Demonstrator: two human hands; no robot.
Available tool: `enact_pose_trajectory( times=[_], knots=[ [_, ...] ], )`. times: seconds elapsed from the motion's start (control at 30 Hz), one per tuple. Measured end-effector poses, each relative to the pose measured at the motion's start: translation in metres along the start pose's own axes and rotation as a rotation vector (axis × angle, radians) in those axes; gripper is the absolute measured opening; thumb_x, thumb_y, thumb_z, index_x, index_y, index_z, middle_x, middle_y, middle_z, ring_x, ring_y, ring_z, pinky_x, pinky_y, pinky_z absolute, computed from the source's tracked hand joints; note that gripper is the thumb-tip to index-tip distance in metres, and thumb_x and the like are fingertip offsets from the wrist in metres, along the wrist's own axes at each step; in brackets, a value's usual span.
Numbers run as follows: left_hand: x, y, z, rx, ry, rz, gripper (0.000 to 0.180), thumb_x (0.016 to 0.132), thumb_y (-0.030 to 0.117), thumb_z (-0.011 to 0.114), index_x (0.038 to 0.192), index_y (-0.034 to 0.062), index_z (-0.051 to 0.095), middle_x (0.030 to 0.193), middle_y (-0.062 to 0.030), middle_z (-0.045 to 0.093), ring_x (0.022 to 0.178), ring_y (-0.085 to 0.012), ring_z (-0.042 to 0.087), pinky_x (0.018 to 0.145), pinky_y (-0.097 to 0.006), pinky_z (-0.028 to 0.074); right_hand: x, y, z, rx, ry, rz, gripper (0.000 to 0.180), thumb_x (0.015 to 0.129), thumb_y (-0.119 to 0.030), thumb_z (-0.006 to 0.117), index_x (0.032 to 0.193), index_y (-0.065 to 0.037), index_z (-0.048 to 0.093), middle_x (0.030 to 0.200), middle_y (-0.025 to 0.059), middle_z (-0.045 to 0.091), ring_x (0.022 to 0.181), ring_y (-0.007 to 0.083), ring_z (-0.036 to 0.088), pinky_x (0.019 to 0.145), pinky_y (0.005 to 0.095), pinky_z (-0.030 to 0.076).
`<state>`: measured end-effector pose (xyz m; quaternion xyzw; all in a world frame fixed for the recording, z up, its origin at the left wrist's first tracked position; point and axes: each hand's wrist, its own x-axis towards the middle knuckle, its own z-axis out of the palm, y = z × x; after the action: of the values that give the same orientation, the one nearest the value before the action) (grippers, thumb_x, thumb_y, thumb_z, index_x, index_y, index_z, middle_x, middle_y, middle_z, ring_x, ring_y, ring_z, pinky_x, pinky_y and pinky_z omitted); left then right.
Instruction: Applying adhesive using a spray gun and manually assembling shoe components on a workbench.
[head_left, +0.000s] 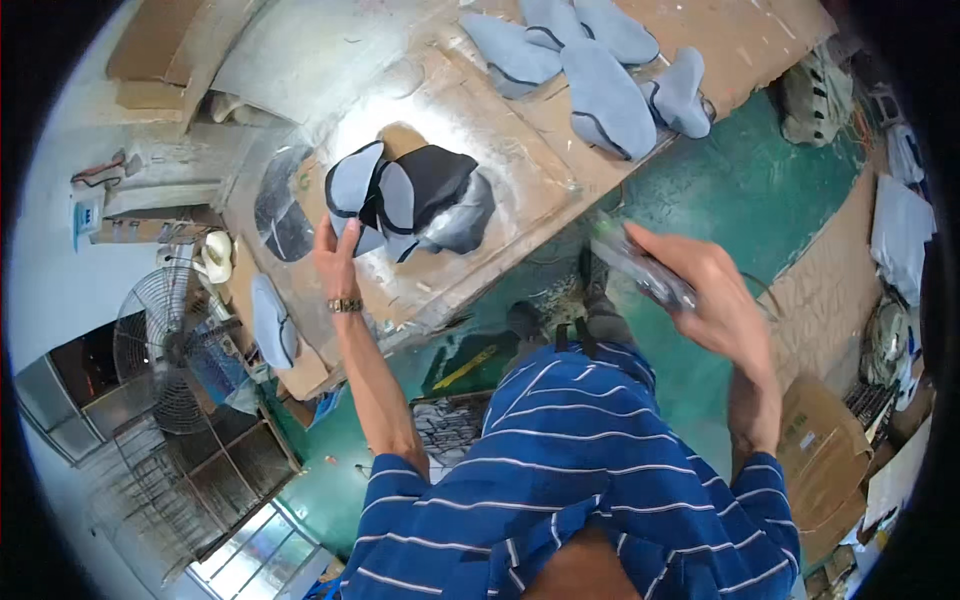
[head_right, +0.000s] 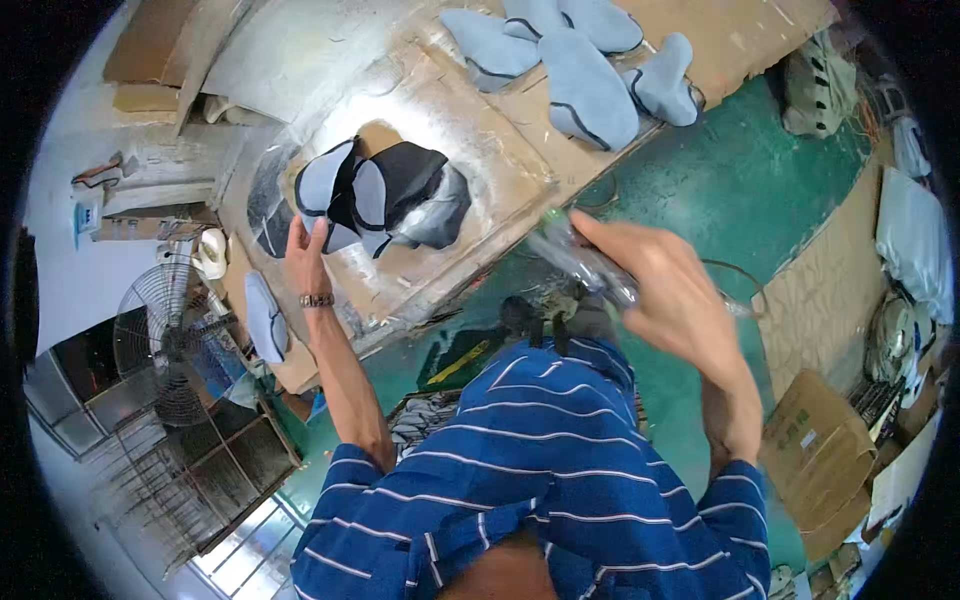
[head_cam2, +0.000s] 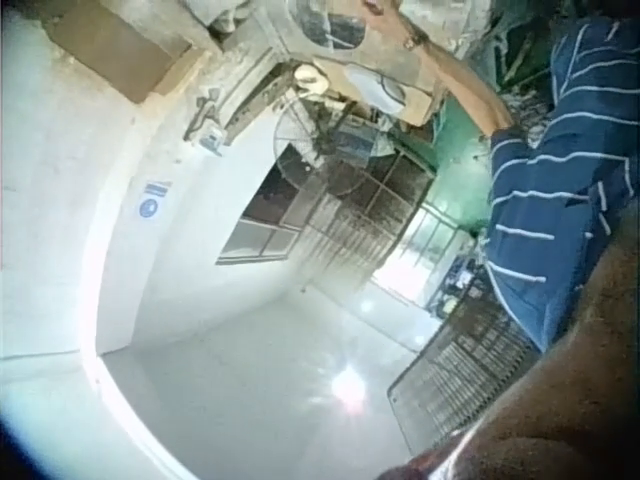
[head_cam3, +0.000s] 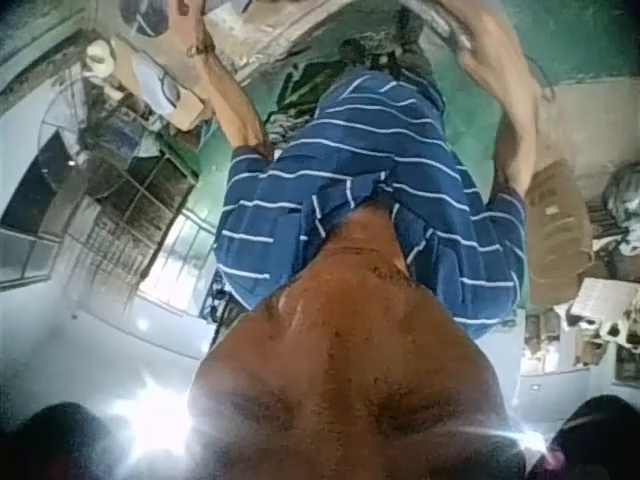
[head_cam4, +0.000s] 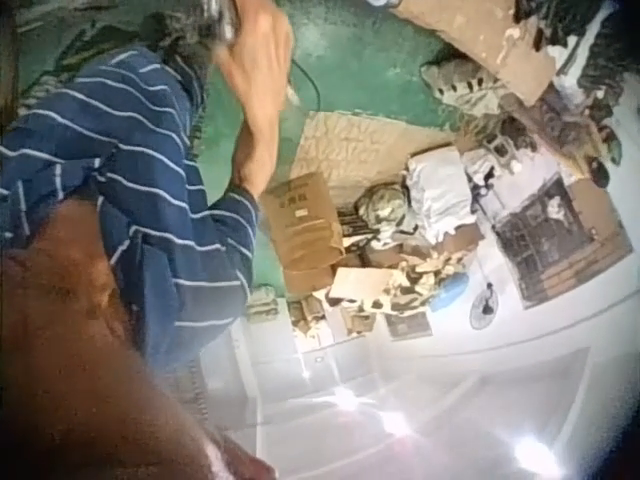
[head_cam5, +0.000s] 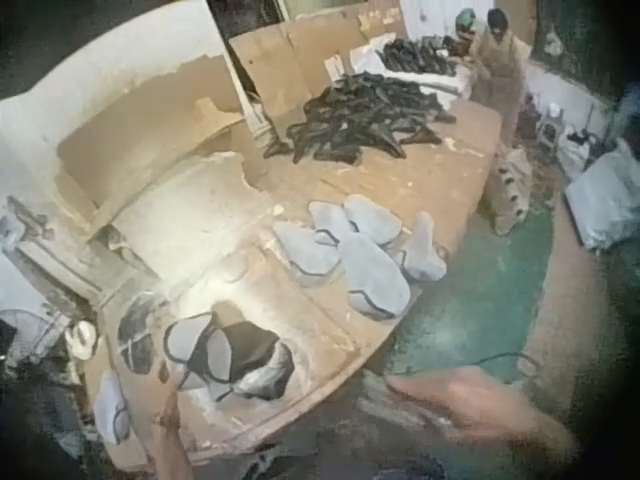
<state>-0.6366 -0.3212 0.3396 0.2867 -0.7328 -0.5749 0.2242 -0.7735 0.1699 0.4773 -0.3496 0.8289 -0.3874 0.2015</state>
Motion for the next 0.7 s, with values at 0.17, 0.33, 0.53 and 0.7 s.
enact_pose_trajectory(
  times=[0.17, 0.33, 0.53, 0.7],
  knots=[
    [-0.004, -0.005, -0.001, -0.001, 0.072, -0.045, 0.049, 0.094, 0.018, 0.077, 0.137, 0.0006, 0.061, 0.123, -0.0014, 0.065, 0.111, -0.0130, 0.060, 0.099, -0.030, 0.046, 0.126, 0.086, 0.094, -0.293, 0.137, 0.066, 0.067, 0.079, 0.001, 0.067, 0.144, -0.001, 0.053, 0.127, 0.0238, 0.065, 0.115, 0.0445, 0.062, 0.093, 0.0495, 0.052],
    [0.013, -0.018, 0.002, -0.241, 0.041, -0.016, 0.037, 0.095, 0.021, 0.077, 0.126, 0.0040, 0.067, 0.112, 0.0016, 0.067, 0.101, -0.0101, 0.060, 0.091, -0.028, 0.048, 0.203, 0.246, 0.214, -0.588, 0.336, -0.209, 0.069, 0.081, -0.002, 0.062, 0.146, 0.005, 0.040, 0.122, 0.0229, 0.061, 0.119, 0.0456, 0.057, 0.096, 0.0520, 0.051],
    [-0.004, -0.024, -0.067, -0.279, 0.145, -0.042, 0.034, 0.096, 0.020, 0.075, 0.127, 0.0054, 0.068, 0.114, 0.0007, 0.068, 0.103, -0.0091, 0.060, 0.092, -0.027, 0.047, 0.192, 0.084, 0.228, -0.251, 0.099, -0.001, 0.036, 0.087, -0.020, 0.070, 0.117, 0.001, 0.072, 0.106, 0.0211, 0.074, 0.101, 0.0401, 0.070, 0.086, 0.0443, 0.057],
    [0.030, -0.016, -0.042, -0.485, 0.078, -0.072, 0.036, 0.099, 0.019, 0.071, 0.131, 0.0038, 0.065, 0.119, 0.0004, 0.068, 0.106, -0.0106, 0.062, 0.096, -0.029, 0.047, 0.200, 0.035, 0.322, 0.838, -0.036, 0.359, 0.051, 0.085, -0.037, 0.083, 0.115, 0.004, 0.074, 0.106, 0.0143, 0.077, 0.096, 0.0206, 0.072, 0.087, 0.0337, 0.055]
  ],
)
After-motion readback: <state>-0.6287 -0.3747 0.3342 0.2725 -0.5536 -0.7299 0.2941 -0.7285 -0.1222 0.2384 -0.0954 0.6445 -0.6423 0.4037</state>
